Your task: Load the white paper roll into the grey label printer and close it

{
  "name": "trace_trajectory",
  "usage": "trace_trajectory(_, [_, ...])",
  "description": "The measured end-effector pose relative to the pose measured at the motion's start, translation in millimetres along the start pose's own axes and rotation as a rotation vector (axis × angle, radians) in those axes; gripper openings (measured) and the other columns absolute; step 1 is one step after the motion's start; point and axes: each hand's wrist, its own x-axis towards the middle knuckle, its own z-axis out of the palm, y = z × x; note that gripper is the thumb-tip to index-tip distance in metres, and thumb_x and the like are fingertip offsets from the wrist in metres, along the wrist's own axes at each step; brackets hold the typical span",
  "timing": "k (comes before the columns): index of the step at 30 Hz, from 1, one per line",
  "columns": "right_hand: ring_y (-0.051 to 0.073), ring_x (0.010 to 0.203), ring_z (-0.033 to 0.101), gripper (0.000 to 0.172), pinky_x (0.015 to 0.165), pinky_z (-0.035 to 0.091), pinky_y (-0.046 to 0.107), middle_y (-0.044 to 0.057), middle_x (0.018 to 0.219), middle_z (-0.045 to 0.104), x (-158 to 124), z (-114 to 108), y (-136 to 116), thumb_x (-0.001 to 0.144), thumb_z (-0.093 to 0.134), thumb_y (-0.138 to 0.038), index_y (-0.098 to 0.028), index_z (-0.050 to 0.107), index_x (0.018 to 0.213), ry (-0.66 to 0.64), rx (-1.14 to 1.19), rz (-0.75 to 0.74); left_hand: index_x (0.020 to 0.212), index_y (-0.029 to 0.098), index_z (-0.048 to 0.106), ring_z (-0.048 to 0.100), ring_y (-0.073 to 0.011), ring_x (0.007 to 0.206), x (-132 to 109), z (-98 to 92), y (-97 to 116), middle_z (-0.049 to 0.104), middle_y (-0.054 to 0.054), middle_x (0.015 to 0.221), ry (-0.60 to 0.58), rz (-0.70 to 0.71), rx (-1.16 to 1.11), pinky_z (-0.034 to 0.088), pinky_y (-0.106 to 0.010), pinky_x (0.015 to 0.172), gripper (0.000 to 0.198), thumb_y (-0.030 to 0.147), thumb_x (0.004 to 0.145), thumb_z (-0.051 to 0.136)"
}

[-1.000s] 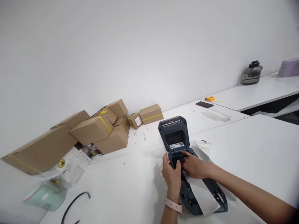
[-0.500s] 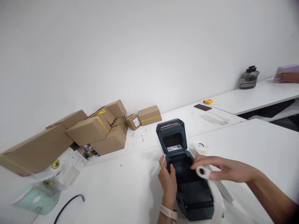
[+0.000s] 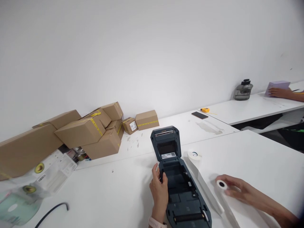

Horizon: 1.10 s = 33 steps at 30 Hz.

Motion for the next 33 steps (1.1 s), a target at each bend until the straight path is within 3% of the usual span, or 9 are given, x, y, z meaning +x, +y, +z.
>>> trace_trajectory(4, [0.031,0.103,0.074,0.037,0.080,0.062,0.037,0.007,0.117,0.075,22,13,-5,0.089,0.060,-0.057,-0.034,0.073,0.114,-0.268,0.233,0.039,0.136,0.020,0.052,0.065,-0.0270,0.121,-1,0.0,0,0.066,-0.017,0.133,0.008,-0.007,-0.016,0.051,-0.038,0.097,0.047,0.032,0.090,0.053])
trace_trajectory(10, [0.034,0.127,0.060,0.057,0.100,0.055,0.044,0.012,0.138,0.064,37,17,34,0.086,0.064,-0.058,-0.031,0.060,0.136,-0.355,0.491,0.307,0.133,0.021,0.055,0.064,-0.0279,0.123,0,1.9,-6,0.066,-0.016,0.134,0.023,0.000,-0.054,0.053,-0.037,0.095,0.047,0.036,0.088,0.057])
trace_trajectory(14, [0.036,0.138,0.048,0.084,0.109,0.046,0.047,0.013,0.156,0.045,77,25,32,0.078,0.072,-0.058,-0.029,0.041,0.150,-0.332,0.471,0.413,0.133,0.021,0.055,0.064,-0.0294,0.123,2,2.0,-6,0.068,-0.017,0.130,0.010,0.024,-0.054,0.053,-0.039,0.095,0.047,0.035,0.088,0.058])
trace_trajectory(19, [0.037,0.117,0.063,0.082,0.100,0.052,0.049,0.015,0.129,0.067,122,39,1,0.069,0.078,-0.056,-0.019,0.053,0.137,-0.446,0.476,0.367,0.118,0.022,0.067,0.070,-0.0279,0.110,3,-1.7,-5,0.073,-0.012,0.121,0.000,0.088,-0.011,0.054,-0.038,0.091,0.034,0.034,0.088,0.056])
trace_trajectory(22, [0.037,0.114,0.064,0.083,0.094,0.054,0.046,0.015,0.129,0.067,132,30,-16,0.070,0.075,-0.058,-0.019,0.050,0.138,-0.404,0.570,0.334,0.098,0.023,0.076,0.073,-0.0271,0.099,4,-3.5,-7,0.078,-0.009,0.106,-0.002,0.138,-0.007,0.056,-0.036,0.085,0.026,0.036,0.087,0.057])
trace_trajectory(25, [0.035,0.117,0.063,0.081,0.095,0.054,0.043,0.014,0.132,0.065,138,14,-48,0.073,0.073,-0.051,-0.021,0.045,0.143,-0.398,0.659,0.267,0.092,0.022,0.078,0.074,-0.0253,0.089,6,-5.0,-8,0.079,-0.008,0.097,0.009,0.162,-0.010,0.057,-0.035,0.079,0.025,0.036,0.086,0.058])
trace_trajectory(29, [0.031,0.113,0.063,0.070,0.096,0.051,0.038,0.007,0.121,0.068,150,11,-113,0.064,0.079,-0.036,-0.023,0.057,0.128,-0.660,0.472,-0.019,0.092,0.022,0.079,0.073,-0.0245,0.089,8,-9.6,-7,0.079,-0.008,0.098,-0.007,0.192,-0.010,0.057,-0.034,0.081,0.025,0.034,0.086,0.058])
trace_trajectory(31, [0.028,0.107,0.065,0.066,0.090,0.052,0.035,0.004,0.116,0.068,152,22,-140,0.058,0.082,-0.034,-0.023,0.061,0.119,-0.788,0.362,-0.136,0.093,0.023,0.079,0.073,-0.0247,0.090,8,-12.6,-7,0.079,-0.008,0.100,-0.040,0.217,-0.013,0.056,-0.034,0.082,0.025,0.033,0.087,0.057])
trace_trajectory(33, [0.027,0.098,0.066,0.063,0.081,0.053,0.033,0.003,0.109,0.069,151,37,-155,0.055,0.083,-0.034,-0.023,0.063,0.114,-0.862,0.240,-0.160,0.093,0.023,0.079,0.073,-0.0247,0.093,7,-15.0,-7,0.079,-0.007,0.102,-0.064,0.235,-0.016,0.056,-0.033,0.083,0.026,0.032,0.089,0.055])
